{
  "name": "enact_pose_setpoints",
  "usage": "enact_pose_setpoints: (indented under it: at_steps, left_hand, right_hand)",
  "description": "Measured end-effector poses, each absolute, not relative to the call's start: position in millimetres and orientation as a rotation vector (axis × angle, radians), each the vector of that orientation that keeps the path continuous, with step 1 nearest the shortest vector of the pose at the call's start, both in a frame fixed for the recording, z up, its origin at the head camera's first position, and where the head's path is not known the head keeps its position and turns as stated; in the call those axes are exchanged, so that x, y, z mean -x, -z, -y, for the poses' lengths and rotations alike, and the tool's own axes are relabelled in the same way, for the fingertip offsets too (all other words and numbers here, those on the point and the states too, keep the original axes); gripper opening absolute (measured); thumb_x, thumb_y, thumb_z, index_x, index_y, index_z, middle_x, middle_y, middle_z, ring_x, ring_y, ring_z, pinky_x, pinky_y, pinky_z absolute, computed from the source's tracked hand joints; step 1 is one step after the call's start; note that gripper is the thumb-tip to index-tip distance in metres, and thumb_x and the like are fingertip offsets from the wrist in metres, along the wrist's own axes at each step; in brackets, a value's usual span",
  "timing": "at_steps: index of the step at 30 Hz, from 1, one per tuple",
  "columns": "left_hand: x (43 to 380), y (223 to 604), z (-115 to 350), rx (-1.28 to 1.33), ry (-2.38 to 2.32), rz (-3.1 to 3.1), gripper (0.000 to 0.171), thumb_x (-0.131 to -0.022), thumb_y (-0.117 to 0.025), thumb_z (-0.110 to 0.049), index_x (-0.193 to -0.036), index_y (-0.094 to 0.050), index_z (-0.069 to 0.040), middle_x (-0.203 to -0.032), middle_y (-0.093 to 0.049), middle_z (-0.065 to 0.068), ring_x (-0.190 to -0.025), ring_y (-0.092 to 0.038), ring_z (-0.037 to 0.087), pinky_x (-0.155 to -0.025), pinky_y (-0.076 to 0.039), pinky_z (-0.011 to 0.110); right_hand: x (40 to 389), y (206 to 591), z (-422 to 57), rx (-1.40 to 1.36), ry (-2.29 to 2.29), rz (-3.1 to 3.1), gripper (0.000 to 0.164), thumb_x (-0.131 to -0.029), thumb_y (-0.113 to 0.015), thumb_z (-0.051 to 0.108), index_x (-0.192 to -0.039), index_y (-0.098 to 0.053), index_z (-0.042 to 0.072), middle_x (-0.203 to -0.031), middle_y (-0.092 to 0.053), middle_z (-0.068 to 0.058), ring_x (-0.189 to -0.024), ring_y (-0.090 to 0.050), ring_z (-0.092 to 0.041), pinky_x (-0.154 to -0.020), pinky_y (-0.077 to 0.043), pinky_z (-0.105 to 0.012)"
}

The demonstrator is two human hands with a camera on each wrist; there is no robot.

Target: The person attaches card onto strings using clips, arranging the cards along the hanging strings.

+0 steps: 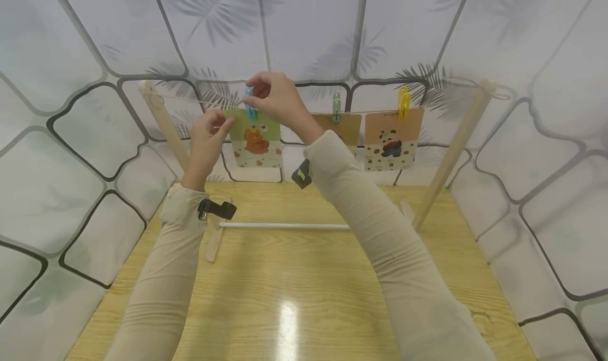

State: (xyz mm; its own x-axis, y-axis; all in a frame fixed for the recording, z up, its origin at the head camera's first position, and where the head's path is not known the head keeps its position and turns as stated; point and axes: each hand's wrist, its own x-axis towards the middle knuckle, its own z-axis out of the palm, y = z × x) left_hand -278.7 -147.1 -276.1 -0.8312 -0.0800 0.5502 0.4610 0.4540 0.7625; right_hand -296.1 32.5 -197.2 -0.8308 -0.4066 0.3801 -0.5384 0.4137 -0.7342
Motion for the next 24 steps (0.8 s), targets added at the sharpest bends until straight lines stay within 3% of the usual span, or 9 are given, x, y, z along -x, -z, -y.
enact_pose_setpoints:
  at_steps: [7, 14, 24]
  left_hand:
    - [274, 279, 146, 0.339, 1.336, 2.234, 0.036, -0.094, -0.058, -0.024, -0.117, -0.057, 0.003, -0.115, -0.057, 0.020, -0.107, -0.056, 0.031, -0.097, -0.046, 0.041]
    - [261, 286, 142, 0.380, 1.111, 2.244, 0.052, -0.094, -0.056, -0.028, -0.136, -0.042, -0.001, -0.125, -0.049, 0.023, -0.111, -0.050, 0.036, -0.097, -0.042, 0.046]
    - [240, 295, 127, 0.307, 0.818, 2.114, 0.066, -0.084, -0.062, -0.028, -0.140, -0.036, -0.004, -0.131, -0.040, 0.021, -0.118, -0.041, 0.035, -0.102, -0.033, 0.049]
  right_hand:
    - [295, 197, -34, -0.860, -1.374, 2.529, 0.040, -0.089, -0.064, 0.018, -0.126, -0.055, 0.006, -0.114, -0.062, -0.012, -0.103, -0.059, -0.018, -0.091, -0.048, -0.030]
    - [289, 199, -38, -0.858, -1.255, 2.514, 0.051, -0.089, -0.065, 0.022, -0.136, -0.046, 0.009, -0.132, -0.055, -0.008, -0.119, -0.054, -0.018, -0.100, -0.045, -0.027]
    - [258, 211, -54, -0.884, -0.987, 2.377, 0.058, -0.091, -0.063, 0.024, -0.140, -0.040, 0.004, -0.143, -0.045, -0.010, -0.133, -0.040, -0.021, -0.111, -0.033, -0.028]
